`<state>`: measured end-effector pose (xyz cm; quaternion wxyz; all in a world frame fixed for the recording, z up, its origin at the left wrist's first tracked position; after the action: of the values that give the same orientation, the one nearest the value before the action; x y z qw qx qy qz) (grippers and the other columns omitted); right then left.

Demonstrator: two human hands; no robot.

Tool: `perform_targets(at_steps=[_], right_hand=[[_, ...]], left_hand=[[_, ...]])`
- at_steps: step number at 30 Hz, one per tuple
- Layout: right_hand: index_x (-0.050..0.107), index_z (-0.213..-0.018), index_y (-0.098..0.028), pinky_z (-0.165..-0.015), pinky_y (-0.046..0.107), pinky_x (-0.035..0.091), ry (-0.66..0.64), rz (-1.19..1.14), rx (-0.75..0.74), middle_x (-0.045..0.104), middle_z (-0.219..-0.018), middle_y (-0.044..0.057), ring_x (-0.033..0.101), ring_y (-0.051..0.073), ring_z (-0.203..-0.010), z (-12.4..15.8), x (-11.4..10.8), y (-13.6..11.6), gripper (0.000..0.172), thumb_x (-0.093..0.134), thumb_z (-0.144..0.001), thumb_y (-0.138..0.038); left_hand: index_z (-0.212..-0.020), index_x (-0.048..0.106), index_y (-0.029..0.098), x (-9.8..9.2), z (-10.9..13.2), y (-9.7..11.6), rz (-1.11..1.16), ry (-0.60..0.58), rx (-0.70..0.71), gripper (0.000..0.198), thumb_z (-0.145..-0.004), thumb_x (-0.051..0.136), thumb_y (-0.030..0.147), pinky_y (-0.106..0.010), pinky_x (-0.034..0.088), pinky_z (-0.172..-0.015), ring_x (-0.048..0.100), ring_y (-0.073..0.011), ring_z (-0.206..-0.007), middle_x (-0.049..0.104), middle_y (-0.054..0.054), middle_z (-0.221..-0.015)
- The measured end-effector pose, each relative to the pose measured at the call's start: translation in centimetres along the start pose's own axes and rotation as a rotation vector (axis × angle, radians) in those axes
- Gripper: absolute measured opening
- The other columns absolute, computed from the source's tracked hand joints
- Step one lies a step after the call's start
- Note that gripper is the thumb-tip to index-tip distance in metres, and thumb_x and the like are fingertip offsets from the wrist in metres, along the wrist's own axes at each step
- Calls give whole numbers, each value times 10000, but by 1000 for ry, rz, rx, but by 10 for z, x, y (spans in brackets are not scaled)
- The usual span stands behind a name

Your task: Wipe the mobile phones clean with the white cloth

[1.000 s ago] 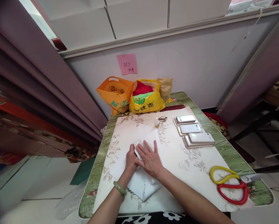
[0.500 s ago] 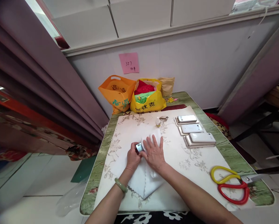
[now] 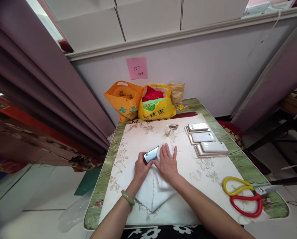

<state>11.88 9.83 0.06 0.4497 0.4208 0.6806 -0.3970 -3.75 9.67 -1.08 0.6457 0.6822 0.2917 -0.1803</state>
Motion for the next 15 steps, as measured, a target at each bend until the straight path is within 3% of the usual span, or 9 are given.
perform_targets(at_steps=[4,6,9,12,15], right_hand=[[248,-1504,-129,-1144,610,-31,-19,-116,-313,323,-1525,146,195,298,-1439,12,-2,-31,722,372,-945,-569],[214,-1517,-187,-1156,578,-19,-62,-161,-395,319,-1533,109,231,267,-1430,9,-1,-31,701,357,-951,-574],[216,-1515,-245,-1138,607,-27,-117,-155,-265,332,-1530,79,261,265,-1420,-5,3,-9,624,289,-977,-553],[269,-1501,-186,-1114,640,-60,-123,-118,-79,343,-1517,122,287,289,-1407,-10,3,10,602,226,-998,-515],[322,-1478,-125,-1109,641,-94,-95,-118,-114,361,-1500,162,274,311,-1410,1,-5,0,650,266,-983,-544]], left_hand=[[-1037,482,228,1,0,-3,-59,-7,-55,313,-745,587,269,-268,419,-612,584,-171,-629,605,22,-702],[-1043,482,219,0,0,-4,-89,7,-67,310,-745,564,239,-271,416,-602,575,-174,-614,600,18,-684],[-1074,481,219,-1,0,0,-30,6,-20,379,-732,618,306,-280,445,-641,603,-185,-687,639,-5,-777],[-1065,492,216,-2,0,2,12,0,4,437,-716,660,418,-289,458,-655,615,-194,-722,648,-17,-815],[-1062,492,213,-2,-1,2,-1,-4,-17,422,-719,651,401,-282,447,-636,603,-188,-687,637,-8,-778]])
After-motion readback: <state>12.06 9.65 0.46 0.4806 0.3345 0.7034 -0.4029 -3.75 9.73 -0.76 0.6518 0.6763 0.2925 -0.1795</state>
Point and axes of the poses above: each hand's wrist, its own z-axis away from the middle knuckle, its own x-axis out of the palm, y = z × x, the point moved 4 cm from there along -z, towards the middle knuckle
